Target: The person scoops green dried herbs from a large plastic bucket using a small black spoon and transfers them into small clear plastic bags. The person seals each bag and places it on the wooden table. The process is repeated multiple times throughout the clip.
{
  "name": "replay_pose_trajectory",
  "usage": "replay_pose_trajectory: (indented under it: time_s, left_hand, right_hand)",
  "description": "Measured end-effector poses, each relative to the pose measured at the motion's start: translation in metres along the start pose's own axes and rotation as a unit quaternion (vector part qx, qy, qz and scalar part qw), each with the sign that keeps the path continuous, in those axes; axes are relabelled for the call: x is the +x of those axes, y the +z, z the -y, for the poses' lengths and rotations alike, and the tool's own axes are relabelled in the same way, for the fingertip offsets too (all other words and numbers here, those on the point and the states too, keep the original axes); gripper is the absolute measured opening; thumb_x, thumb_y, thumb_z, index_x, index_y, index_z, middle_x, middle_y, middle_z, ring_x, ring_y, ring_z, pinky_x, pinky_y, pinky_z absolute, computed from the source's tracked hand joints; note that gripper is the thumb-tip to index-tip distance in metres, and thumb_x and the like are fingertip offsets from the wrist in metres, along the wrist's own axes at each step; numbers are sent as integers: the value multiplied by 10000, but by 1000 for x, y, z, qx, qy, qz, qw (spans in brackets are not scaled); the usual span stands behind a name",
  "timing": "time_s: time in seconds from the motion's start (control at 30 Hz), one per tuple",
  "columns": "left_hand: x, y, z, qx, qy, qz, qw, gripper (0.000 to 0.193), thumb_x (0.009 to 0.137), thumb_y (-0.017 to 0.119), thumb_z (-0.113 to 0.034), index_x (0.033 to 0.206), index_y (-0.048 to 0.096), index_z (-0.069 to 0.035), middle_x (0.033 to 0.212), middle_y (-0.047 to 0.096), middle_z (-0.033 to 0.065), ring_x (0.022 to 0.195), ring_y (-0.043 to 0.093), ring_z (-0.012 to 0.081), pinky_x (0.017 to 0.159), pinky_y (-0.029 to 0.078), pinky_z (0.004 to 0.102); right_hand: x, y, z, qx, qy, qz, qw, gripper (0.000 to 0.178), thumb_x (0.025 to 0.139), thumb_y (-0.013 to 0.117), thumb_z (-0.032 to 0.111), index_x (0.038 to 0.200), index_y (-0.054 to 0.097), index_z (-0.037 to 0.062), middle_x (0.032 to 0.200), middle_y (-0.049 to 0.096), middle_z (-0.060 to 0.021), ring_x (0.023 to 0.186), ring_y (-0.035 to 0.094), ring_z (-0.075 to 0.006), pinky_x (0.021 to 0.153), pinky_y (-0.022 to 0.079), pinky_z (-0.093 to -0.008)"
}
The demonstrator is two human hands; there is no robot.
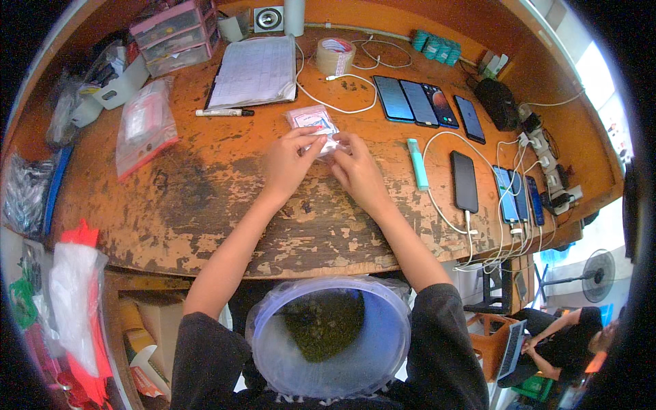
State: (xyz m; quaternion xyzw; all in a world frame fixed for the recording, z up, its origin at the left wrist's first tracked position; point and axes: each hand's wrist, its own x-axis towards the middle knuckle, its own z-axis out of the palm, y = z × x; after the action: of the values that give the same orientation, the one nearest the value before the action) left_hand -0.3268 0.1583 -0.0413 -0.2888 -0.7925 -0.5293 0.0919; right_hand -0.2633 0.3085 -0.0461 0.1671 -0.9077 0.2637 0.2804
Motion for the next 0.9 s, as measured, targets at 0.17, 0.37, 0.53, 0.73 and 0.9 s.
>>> replay_pose_trajectory:
  time_s: [0.17,0.37,0.53,0.73,0.9]
  left_hand:
    - [-5,5,-8,24,47,6,999,188,841,596,-185,925,685,-42,1017,638,128,907,615,223,802,463,309]
    - [-2,11,8,-10,52,34,998,222,869,516,-109,1044,613,-12,1048,628,124,954,601,227,842,453,324]
    - [3,6,21,-60,51,44,996,414,802,403,54,1199,489,-24,1085,584,187,908,602,270,758,457,318]
    - [5,1,25,-36,68,100,992,526,715,435,94,1224,464,-34,1083,571,197,956,580,292,780,464,348]
    - [6,-6,15,23,42,165,985,643,696,491,114,1299,356,-62,1283,454,158,1186,454,288,989,400,387]
  right_hand:
    - [1,-1,-5,-68,-24,-7,997,244,684,630,9,918,567,-10,1110,482,-158,939,532,-307,779,461,-378]
    - [0,6,-9,-120,4,17,993,250,689,609,50,932,564,16,1066,480,-149,941,522,-317,773,463,-410]
    - [5,5,-10,-131,24,26,991,196,710,588,66,902,567,28,1007,499,-141,928,532,-313,763,463,-416]
    - [3,4,-16,-95,12,16,995,153,738,551,70,884,569,27,982,515,-126,925,539,-302,762,463,-411]
    - [3,1,-17,-84,8,22,996,196,733,587,88,910,545,17,1035,494,-141,949,525,-323,773,461,-413]
